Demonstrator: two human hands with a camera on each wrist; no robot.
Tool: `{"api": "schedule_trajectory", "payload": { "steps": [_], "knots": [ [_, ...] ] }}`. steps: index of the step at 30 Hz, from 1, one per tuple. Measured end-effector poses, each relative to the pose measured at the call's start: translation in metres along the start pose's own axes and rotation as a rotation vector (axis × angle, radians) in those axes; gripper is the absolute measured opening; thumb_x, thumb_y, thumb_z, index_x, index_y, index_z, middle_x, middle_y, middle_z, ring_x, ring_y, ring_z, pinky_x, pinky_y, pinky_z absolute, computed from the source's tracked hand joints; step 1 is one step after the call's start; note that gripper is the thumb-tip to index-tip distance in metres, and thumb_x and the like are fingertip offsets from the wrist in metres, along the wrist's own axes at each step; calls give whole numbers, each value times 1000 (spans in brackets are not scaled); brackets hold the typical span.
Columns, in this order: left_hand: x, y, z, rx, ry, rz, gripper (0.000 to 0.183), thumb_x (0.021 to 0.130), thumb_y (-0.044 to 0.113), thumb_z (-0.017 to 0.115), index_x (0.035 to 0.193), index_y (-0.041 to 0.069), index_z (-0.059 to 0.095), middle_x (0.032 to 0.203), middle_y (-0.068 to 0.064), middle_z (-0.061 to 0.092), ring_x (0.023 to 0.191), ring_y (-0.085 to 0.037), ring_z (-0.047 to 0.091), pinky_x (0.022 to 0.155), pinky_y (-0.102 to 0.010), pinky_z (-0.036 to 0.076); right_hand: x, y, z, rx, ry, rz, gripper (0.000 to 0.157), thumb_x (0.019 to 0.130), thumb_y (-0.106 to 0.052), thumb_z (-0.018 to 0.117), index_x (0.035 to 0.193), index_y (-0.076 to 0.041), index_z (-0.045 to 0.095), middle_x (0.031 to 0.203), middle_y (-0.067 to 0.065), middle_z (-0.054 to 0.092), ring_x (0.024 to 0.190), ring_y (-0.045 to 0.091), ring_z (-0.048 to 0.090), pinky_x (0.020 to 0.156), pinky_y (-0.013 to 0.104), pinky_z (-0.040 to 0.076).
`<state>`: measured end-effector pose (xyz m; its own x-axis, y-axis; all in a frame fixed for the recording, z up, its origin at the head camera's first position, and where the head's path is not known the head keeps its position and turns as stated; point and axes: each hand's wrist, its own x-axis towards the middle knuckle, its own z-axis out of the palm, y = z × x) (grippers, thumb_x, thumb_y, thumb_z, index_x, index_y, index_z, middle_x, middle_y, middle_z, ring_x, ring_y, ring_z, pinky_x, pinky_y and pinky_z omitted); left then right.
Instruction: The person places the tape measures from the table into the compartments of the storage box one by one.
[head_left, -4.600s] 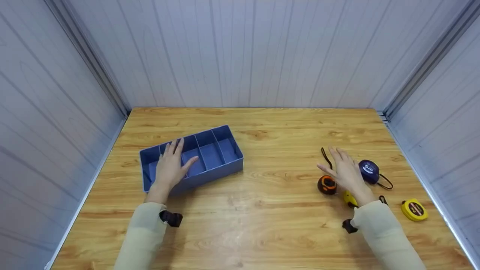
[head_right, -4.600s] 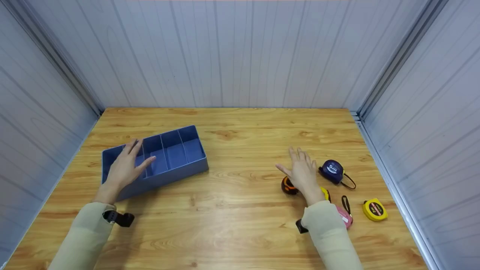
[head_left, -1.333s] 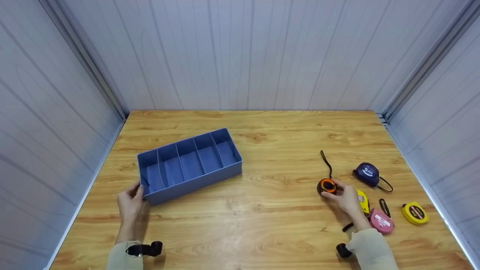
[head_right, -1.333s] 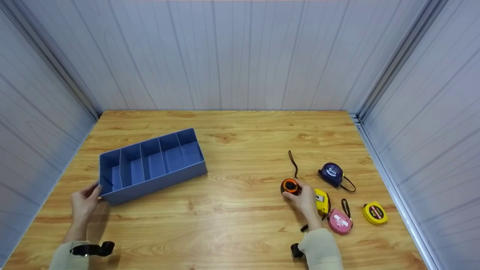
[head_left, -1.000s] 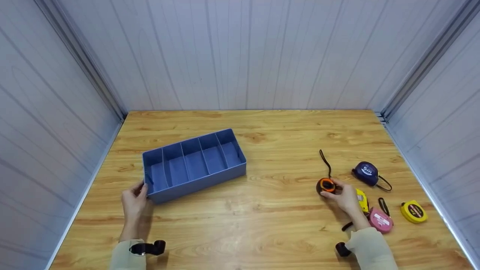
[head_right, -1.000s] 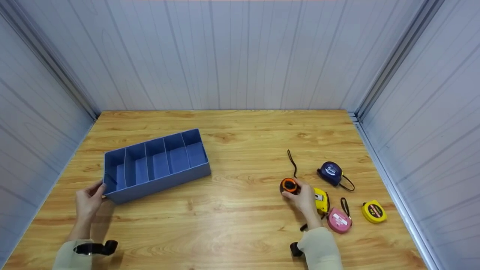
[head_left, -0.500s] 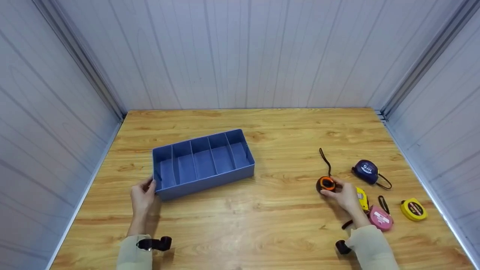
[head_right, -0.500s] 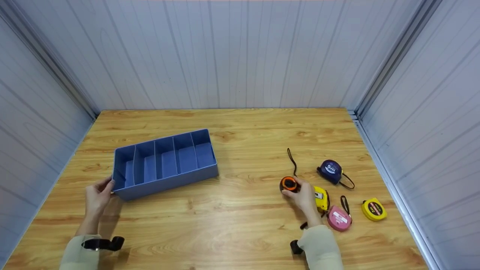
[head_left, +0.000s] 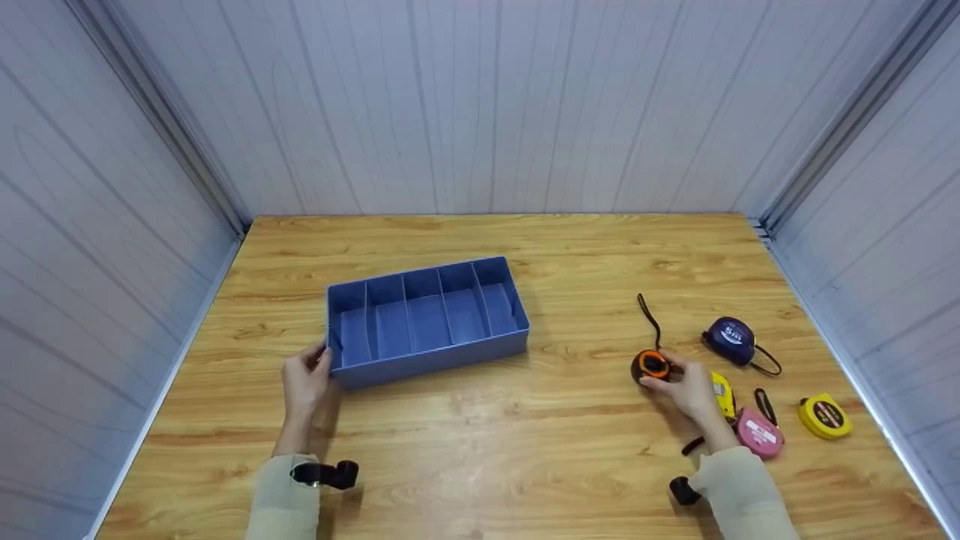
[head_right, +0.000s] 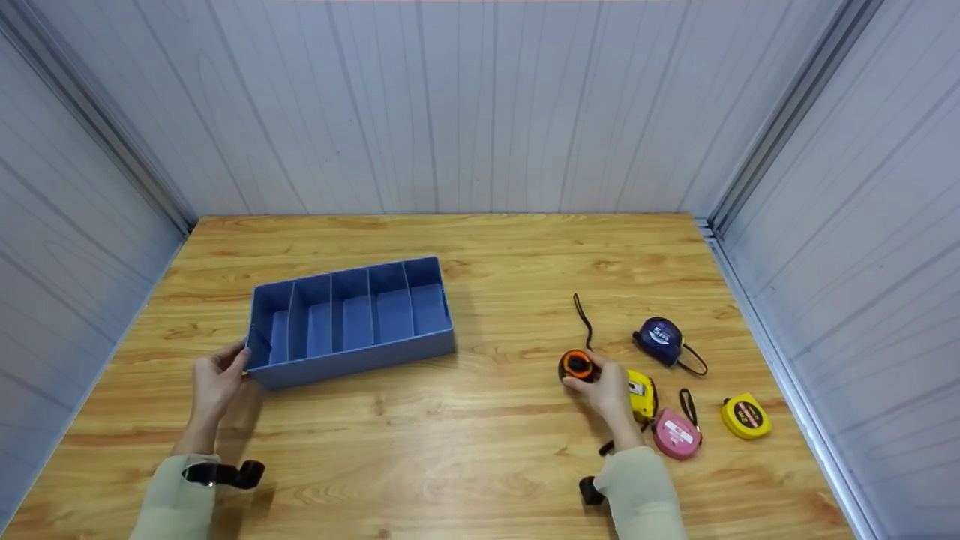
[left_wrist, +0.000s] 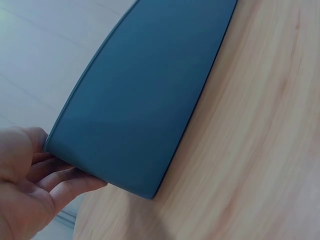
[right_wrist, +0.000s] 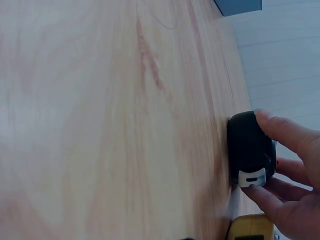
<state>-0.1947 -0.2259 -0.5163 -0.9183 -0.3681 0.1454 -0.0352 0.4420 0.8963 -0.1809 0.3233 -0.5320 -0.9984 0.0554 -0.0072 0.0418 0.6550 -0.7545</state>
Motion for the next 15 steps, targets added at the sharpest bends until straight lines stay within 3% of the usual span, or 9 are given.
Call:
{"api": "schedule_trajectory", "payload": {
  "steps": [6,15],
  "knots": [
    [2,5,11,-48,-22,12,26,85,0,51,108,-10,59,103,-24,59,67,-3,52,56,-10,40,0,2,1,1,0,6,65,72,-17,74,124,8,45,118,30,47,103,38,50,83,41,43],
    [2,13,29,-105,-65,-18,27,86,-1,50,111,-10,57,107,-24,57,82,-24,56,59,-11,41,1,3,1,8,-4,13,66,72,-18,74,125,7,45,117,30,48,103,37,50,83,41,43]
  ]
}}
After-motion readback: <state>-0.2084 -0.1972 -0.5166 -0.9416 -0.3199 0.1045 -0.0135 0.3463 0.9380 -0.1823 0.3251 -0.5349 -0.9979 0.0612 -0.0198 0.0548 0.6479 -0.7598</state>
